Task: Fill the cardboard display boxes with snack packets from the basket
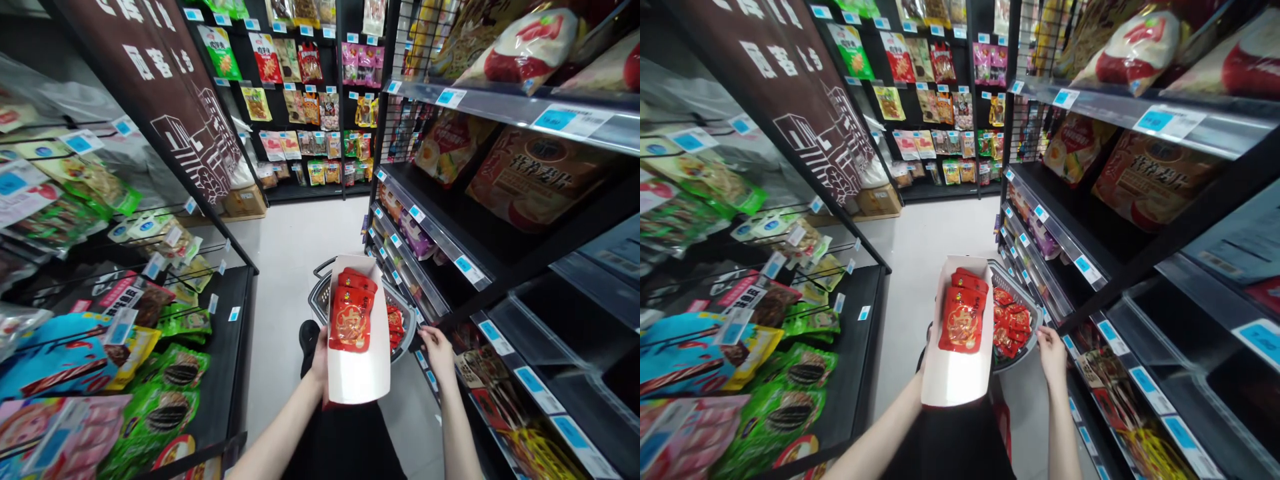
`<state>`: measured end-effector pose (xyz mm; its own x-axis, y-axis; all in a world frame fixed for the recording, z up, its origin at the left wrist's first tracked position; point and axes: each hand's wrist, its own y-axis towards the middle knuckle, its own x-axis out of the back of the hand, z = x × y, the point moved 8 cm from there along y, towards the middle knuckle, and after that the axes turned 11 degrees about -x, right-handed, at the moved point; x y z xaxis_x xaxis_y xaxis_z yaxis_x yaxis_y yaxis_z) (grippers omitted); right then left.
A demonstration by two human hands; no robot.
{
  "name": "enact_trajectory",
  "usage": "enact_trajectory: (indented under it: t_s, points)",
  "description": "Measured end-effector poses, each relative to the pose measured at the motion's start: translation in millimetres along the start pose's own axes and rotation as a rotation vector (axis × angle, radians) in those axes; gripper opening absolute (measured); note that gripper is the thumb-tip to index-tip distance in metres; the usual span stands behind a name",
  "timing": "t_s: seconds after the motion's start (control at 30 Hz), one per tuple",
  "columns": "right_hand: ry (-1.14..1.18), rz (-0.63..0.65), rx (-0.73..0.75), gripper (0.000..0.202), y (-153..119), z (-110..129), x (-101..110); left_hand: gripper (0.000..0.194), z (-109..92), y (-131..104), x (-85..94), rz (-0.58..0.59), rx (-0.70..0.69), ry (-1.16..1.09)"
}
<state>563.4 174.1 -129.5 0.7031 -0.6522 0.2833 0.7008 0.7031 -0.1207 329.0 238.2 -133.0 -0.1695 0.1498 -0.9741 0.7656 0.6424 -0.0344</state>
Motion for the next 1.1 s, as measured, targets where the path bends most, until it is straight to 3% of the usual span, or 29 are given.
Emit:
enact_trajectory:
  t_s: [0.1, 0.17, 0.23, 0.3, 0.4, 0.5, 0.6, 0.67, 0.73, 0.8, 0.97, 1.1]
  points:
    - [-0.016, -0.027, 0.109, 0.037, -30, 60, 4, 0.060, 0, 2, 4.6, -0.017, -0.035, 0.009]
    - [-0.117, 0.001, 0.360, 0.024, -59, 114, -3, 0.060, 3, 2, 9.2, -0.010, -0.016, 0.041]
    - [-0.274, 0.073, 0.595, 0.022, -85, 156, -20, 0.060, 5, 3, 13.0, 0.002, 0.008, 0.075]
    - [-0.452, 0.168, 0.721, 0.030, -97, 175, -44, 0.060, 7, 3, 14.8, 0.009, 0.027, 0.095]
    - [-0.695, 0.254, 0.717, 0.049, -92, 175, -80, 0.063, 9, 2, 14.7, 0.009, 0.056, 0.111]
    - [-0.884, 0.246, 0.598, 0.064, -79, 164, -104, 0.062, 11, 0, 15.9, 0.001, 0.072, 0.129]
    - [-1.000, 0.332, 0.486, 0.060, -75, 148, -121, 0.058, 11, 0, 21.0, -0.021, 0.066, 0.142]
    - [-1.051, 0.380, 0.458, 0.046, -77, 139, -128, 0.058, 11, -1, 25.5, -0.038, 0.062, 0.146]
    - [-1.076, 0.339, 0.463, 0.037, -77, 135, -127, 0.057, 12, -1, 29.7, -0.055, 0.070, 0.149]
    - [-1.057, 0.313, 0.497, 0.041, -80, 134, -125, 0.056, 13, -2, 32.6, -0.068, 0.082, 0.148]
    - [-1.022, 0.624, 0.550, 0.050, -98, 116, -141, 0.048, 13, -3, 35.2, -0.091, 0.105, 0.133]
    - [-0.981, 0.639, 0.590, 0.050, -101, 113, -145, 0.047, 12, -4, 36.5, -0.092, 0.101, 0.123]
